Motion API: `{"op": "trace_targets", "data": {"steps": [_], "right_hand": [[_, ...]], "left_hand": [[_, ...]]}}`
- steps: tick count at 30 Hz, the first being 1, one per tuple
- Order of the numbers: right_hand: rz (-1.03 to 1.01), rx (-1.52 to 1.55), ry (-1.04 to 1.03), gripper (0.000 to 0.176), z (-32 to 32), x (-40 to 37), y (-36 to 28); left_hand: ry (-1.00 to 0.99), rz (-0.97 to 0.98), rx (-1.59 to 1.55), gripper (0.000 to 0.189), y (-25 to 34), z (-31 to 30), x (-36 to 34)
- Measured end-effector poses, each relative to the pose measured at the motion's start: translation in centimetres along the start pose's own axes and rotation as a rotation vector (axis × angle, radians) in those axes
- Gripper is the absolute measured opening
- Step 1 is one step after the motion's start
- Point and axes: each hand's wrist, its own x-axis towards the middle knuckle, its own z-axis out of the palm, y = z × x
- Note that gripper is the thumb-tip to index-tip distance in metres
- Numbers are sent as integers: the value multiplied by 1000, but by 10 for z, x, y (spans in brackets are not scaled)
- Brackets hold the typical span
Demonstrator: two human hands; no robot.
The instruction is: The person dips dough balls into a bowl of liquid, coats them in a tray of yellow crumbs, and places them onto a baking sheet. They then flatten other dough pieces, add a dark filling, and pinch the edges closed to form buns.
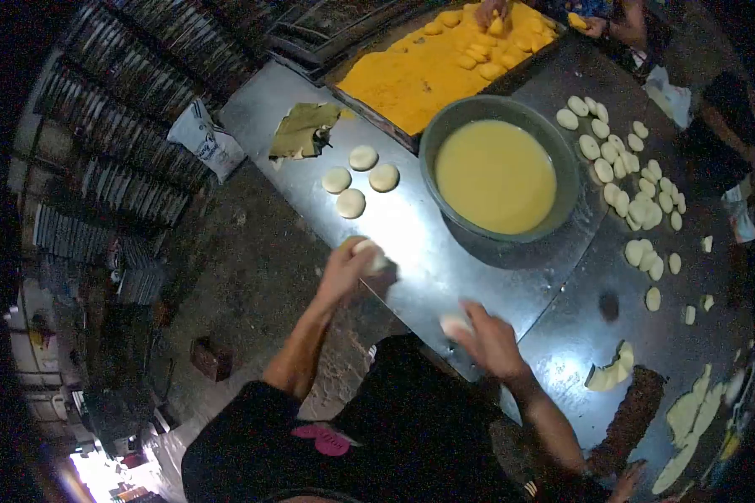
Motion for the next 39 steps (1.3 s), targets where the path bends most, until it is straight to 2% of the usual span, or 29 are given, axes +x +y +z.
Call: {"op": "trace_targets", "data": {"steps": [2,3,4,6,8,10,12,13,14,16,18,20,21,22,23,25,26,27,28,29,30,31,32,33,34,35,37,38,39], "right_hand": [[-98,-100,95,34,19,84,-23],[-212,-121,217,34,28,119,-30],[-326,-142,336,34,37,148,-32],[-279,-563,493,33,72,193,-11],[-285,-679,456,32,73,194,-23],[-285,-797,412,31,67,180,-48],[-34,137,42,31,56,157,-85],[10,324,-48,32,54,144,-93],[-32,317,42,29,52,132,-102],[-64,270,432,26,49,114,-116],[-44,460,756,23,54,103,-123],[46,495,912,27,31,88,-115],[122,636,857,30,12,79,-108],[199,784,820,33,-10,67,-97],[269,804,797,32,-28,51,-83],[381,760,848,29,-47,12,-59],[419,687,890,28,-53,-5,-50],[465,679,977,28,-53,-24,-39],[353,220,1045,25,-48,-45,-28],[250,-237,1045,23,-38,-57,-18],[281,-244,1067,23,-20,-67,-10],[302,-462,1003,23,2,-78,-4],[324,-672,926,26,19,-86,5],[347,-674,937,26,27,-100,15],[283,-471,860,28,33,-123,25],[212,-265,776,31,36,-148,38],[542,-266,1119,35,31,-205,103],[932,-293,1092,35,-4,-236,109],[1459,-168,1022,39,-31,-260,139]], "left_hand": [[67,105,323,25,-18,-55,-17],[74,110,319,25,-15,-66,-30],[69,16,291,28,-7,-72,-45],[72,-83,255,31,-1,-74,-66],[232,-193,73,33,-3,-65,-79],[158,-143,47,32,-6,-60,-72],[151,-23,-66,27,-4,-39,-54],[148,19,-26,26,19,-27,-48],[137,68,13,25,42,-13,-43],[291,115,-9,30,49,22,-27],[303,253,5,31,68,58,-21],[222,495,39,31,60,101,-19],[171,541,39,28,52,121,-23],[61,430,-94,25,48,137,-30],[6,531,-21,24,50,146,-35],[-105,366,-128,27,62,164,-51],[-161,315,-161,28,45,172,-42],[-319,40,-249,30,59,182,-56],[-464,43,-309,34,24,187,-46],[-496,-126,-368,37,20,202,-52],[-508,-292,-421,45,15,216,-59],[-758,-353,-398,57,-7,222,-48],[-909,-302,-384,47,-9,235,-53],[-932,-275,-174,41,-18,245,-48],[-945,-243,31,35,-27,252,-42],[-894,-234,73,30,-20,260,-50],[-852,-196,163,26,-13,269,-53],[-859,-195,173,26,-11,272,-54],[-902,-161,192,27,-8,276,-57]]}}
